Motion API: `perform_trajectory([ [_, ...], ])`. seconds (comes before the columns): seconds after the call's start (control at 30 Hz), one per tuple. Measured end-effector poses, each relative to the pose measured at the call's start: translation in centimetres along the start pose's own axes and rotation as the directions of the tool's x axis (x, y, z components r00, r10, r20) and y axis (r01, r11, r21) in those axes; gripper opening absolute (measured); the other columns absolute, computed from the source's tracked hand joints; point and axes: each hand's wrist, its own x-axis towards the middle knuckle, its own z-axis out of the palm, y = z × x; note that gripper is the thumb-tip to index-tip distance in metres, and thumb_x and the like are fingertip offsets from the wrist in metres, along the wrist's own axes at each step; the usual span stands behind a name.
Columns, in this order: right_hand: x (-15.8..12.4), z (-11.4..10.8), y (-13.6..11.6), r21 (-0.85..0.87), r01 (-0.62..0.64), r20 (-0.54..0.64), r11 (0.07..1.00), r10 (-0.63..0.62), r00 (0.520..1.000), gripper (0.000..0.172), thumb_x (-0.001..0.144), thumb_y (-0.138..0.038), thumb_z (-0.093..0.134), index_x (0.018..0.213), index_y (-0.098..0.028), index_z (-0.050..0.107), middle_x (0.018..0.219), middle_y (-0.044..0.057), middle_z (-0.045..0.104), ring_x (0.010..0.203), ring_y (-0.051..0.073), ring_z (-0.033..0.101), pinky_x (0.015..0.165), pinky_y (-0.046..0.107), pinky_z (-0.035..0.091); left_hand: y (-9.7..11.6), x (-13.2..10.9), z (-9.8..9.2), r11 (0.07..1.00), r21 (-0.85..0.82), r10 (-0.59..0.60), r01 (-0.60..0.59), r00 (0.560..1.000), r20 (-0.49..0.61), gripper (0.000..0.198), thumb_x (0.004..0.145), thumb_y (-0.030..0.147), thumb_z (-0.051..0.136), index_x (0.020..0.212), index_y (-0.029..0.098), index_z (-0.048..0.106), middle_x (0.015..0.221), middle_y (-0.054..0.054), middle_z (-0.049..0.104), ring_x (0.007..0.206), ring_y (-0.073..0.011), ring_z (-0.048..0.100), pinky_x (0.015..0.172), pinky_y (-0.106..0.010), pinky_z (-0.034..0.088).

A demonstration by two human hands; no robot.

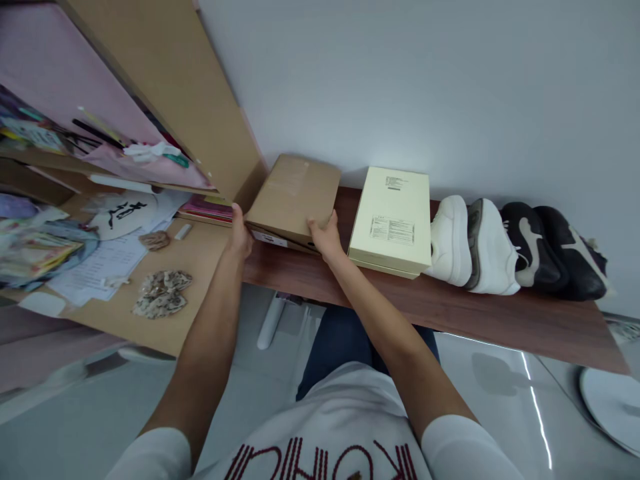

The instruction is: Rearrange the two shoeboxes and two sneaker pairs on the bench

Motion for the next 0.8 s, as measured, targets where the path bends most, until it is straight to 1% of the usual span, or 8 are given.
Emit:
perform_trajectory([
  [0.1, -0.7, 0.3, 0.3, 0.127, -0.003, 0.032, 0.992, -0.001, 1.0, 0.082, 0.083, -0.058, 0.066, 0.149, -0.022, 0.035, 0.149, 0.015, 0.054, 0.134, 0.024, 0.056, 0.118, 0.046, 0.038, 2.9, -0.5, 0.4, 0.996, 0.076, 0.047, -0.048, 0.999, 0.019, 0.087, 0.085, 0.086, 0.031, 0.129, 0.021, 0.067, 0.139, -0.012, 0.065, 0.146, -0.028, 0.045, 0.122, -0.048, 0.032],
  [0.23, -1.1, 1.0, 1.5, 0.246, -0.06, 0.137, 0.967, 0.027, 0.99, 0.085, 0.083, -0.063, 0.064, 0.152, -0.026, 0.032, 0.155, 0.012, 0.049, 0.141, 0.022, 0.05, 0.121, 0.048, 0.034, 6.2, -1.8, 0.8, 0.937, 0.313, 0.179, -0.157, 0.983, -0.044, 0.083, 0.087, 0.083, 0.033, 0.13, 0.021, 0.067, 0.142, -0.014, 0.063, 0.143, -0.0286, 0.048, 0.125, -0.048, 0.027],
  [0.33, -1.1, 1.6, 2.4, 0.295, -0.139, 0.164, 0.945, 0.093, 0.982, 0.096, 0.082, -0.062, 0.066, 0.159, -0.025, 0.021, 0.163, 0.01, 0.038, 0.147, 0.021, 0.042, 0.123, 0.045, 0.029, 7.4, -2.7, 1.1, 0.843, 0.481, 0.284, -0.24, 0.959, -0.021, 0.077, 0.091, 0.078, 0.034, 0.129, 0.02, 0.068, 0.145, -0.014, 0.06, 0.145, -0.0282, 0.045, 0.126, -0.046, 0.023],
  [0.4, -1.2, 1.9, 2.9, 0.313, -0.163, 0.159, 0.936, 0.117, 0.98, 0.1, 0.084, -0.062, 0.065, 0.161, -0.024, 0.015, 0.166, 0.01, 0.031, 0.149, 0.019, 0.039, 0.124, 0.043, 0.027, 7.7, -3.0, 1.4, 0.8, 0.526, 0.334, -0.289, 0.943, 0.01, 0.07, 0.094, 0.073, 0.038, 0.127, 0.021, 0.069, 0.146, -0.013, 0.059, 0.146, -0.0273, 0.044, 0.126, -0.044, 0.022],
  [0.53, -1.1, 2.2, 3.6, 0.23, -0.135, 0.156, 0.964, 0.1, 0.983, 0.095, 0.086, -0.066, 0.059, 0.161, -0.024, 0.019, 0.167, 0.009, 0.031, 0.15, 0.018, 0.038, 0.122, 0.045, 0.028, 7.7, -2.9, 2.0, 0.836, 0.428, 0.382, -0.343, 0.924, -0.005, 0.048, 0.094, 0.057, 0.055, 0.119, 0.02, 0.072, 0.139, -0.011, 0.064, 0.147, -0.0271, 0.042, 0.125, -0.044, 0.022],
  [0.63, -1.2, 2.0, 3.8, 0.171, -0.081, 0.138, 0.982, 0.058, 0.989, 0.094, 0.085, -0.069, 0.057, 0.158, -0.017, 0.03, 0.164, 0.014, 0.035, 0.149, 0.019, 0.04, 0.121, 0.043, 0.032, 7.6, -2.6, 2.4, 0.883, 0.318, 0.377, -0.344, 0.925, -0.048, 0.036, 0.093, 0.046, 0.063, 0.112, 0.018, 0.074, 0.133, -0.011, 0.067, 0.147, -0.0269, 0.043, 0.125, -0.043, 0.023],
  [0.73, -1.1, 1.6, 3.6, 0.092, -0.044, 0.098, 0.995, 0.035, 0.995, 0.089, 0.084, -0.069, 0.057, 0.15, -0.012, 0.043, 0.159, 0.018, 0.042, 0.147, 0.021, 0.043, 0.12, 0.042, 0.033, 7.0, -2.3, 2.5, 0.892, 0.29, 0.386, -0.346, 0.918, -0.094, 0.033, 0.09, 0.041, 0.068, 0.115, 0.02, 0.073, 0.136, -0.009, 0.066, 0.146, -0.0253, 0.044, 0.125, -0.04, 0.025],
  [0.8, -0.9, 1.3, 3.2, 0.012, -0.022, 0.073, 1.0, 0.021, 0.997, 0.083, 0.084, -0.069, 0.057, 0.144, -0.012, 0.051, 0.156, 0.018, 0.047, 0.146, 0.022, 0.044, 0.121, 0.044, 0.03, 6.2, -2.0, 2.5, 0.907, 0.257, 0.378, -0.335, 0.915, -0.142, 0.04, 0.088, 0.042, 0.07, 0.123, 0.023, 0.069, 0.139, -0.008, 0.064, 0.144, -0.0242, 0.046, 0.124, -0.038, 0.028],
])
